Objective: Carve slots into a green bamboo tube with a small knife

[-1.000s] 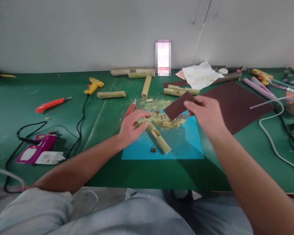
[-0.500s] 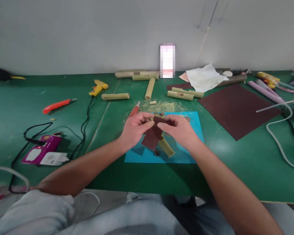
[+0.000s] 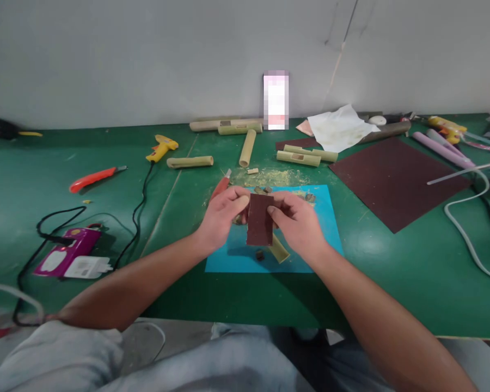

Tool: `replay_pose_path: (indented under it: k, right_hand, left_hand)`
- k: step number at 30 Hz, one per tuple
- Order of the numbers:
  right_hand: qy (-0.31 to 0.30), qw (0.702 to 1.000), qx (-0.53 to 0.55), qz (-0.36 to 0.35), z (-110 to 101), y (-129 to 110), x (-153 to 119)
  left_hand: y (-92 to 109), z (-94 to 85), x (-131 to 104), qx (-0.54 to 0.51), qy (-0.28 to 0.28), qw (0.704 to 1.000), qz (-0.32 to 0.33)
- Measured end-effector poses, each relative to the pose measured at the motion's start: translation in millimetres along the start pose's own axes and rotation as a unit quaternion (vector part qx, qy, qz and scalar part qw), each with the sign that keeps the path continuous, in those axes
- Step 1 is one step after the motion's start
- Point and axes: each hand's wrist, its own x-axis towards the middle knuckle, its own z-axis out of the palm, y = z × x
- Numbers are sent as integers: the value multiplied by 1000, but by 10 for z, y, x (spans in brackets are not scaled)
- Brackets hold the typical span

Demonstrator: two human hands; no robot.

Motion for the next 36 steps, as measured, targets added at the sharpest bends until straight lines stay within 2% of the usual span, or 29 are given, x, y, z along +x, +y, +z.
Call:
replay_pose_path:
  k: [4, 7, 13, 19, 25, 28, 31, 36]
  right_hand:
    - [-2, 999, -34, -25, -10, 52, 10]
    - [-5, 997, -62, -44, -25, 76, 17]
    - [-8, 991, -114, -70, -75, 74, 35]
    - [-13, 994, -97, -41, -105, 55, 45]
    - [1, 1000, -20, -7, -76, 34, 12]
    - [5, 999, -31, 11, -58, 43, 4]
    - [13, 998, -57, -1, -56, 32, 1]
    - [14, 999, -46, -16, -75, -10, -1]
  left_hand:
    - [64, -10, -5, 39, -35, 998, -21]
    - [94, -20, 4, 70, -38, 996, -36]
    - [86, -56, 58, 67, -61, 993, -79]
    - [92, -71, 106, 41, -77, 992, -90]
    - [85, -47, 71, 59, -46, 996, -46]
    - [90, -15, 31, 76, -25, 997, -6]
    - [104, 6, -4, 107, -15, 994, 24]
    - [122, -4, 0, 76, -24, 997, 2]
